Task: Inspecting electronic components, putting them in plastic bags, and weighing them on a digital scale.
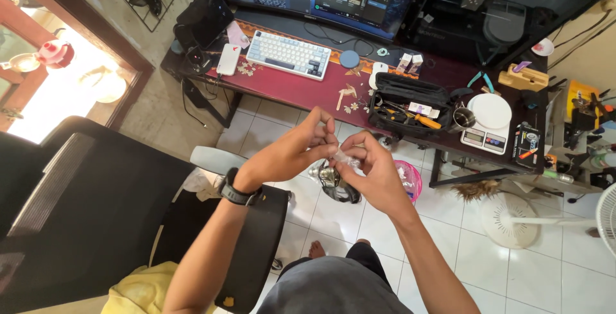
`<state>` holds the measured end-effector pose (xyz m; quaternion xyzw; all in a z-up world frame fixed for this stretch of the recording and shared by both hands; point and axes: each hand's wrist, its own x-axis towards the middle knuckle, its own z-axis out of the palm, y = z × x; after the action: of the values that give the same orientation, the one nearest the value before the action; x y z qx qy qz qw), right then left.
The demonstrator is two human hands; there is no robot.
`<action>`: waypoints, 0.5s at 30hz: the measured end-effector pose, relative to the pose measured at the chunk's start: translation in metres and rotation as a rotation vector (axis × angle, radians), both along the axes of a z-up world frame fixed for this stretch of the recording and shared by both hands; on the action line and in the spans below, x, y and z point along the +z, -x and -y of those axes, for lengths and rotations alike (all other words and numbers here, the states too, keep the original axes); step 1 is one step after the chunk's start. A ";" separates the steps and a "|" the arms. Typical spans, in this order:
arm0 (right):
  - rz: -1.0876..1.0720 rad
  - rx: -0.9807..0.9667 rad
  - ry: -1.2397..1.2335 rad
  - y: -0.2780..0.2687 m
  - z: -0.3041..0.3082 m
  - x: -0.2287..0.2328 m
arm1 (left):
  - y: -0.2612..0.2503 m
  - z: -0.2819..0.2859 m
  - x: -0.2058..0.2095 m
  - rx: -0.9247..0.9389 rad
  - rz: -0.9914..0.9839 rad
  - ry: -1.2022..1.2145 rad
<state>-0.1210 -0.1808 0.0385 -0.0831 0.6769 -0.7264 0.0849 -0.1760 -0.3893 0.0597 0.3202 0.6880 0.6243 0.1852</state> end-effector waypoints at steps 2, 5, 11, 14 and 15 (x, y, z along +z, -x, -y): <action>0.002 -0.028 0.028 0.002 -0.004 -0.002 | -0.011 -0.003 0.004 0.052 0.003 -0.022; 0.003 -0.063 0.041 0.005 -0.008 -0.009 | -0.023 -0.011 0.013 0.175 -0.074 0.027; -0.015 -0.113 -0.049 0.002 0.000 -0.007 | -0.036 -0.018 0.012 0.400 -0.227 0.180; -0.094 -0.149 -0.247 -0.002 0.008 0.011 | -0.041 -0.017 0.019 0.436 -0.308 0.217; -0.151 -0.161 -0.381 -0.004 0.011 0.019 | -0.043 -0.017 0.023 0.431 -0.347 0.246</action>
<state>-0.1170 -0.1914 0.0570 -0.0655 0.8107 -0.5816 -0.0104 -0.1330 -0.3727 0.0825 0.2441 0.8321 0.4969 -0.0344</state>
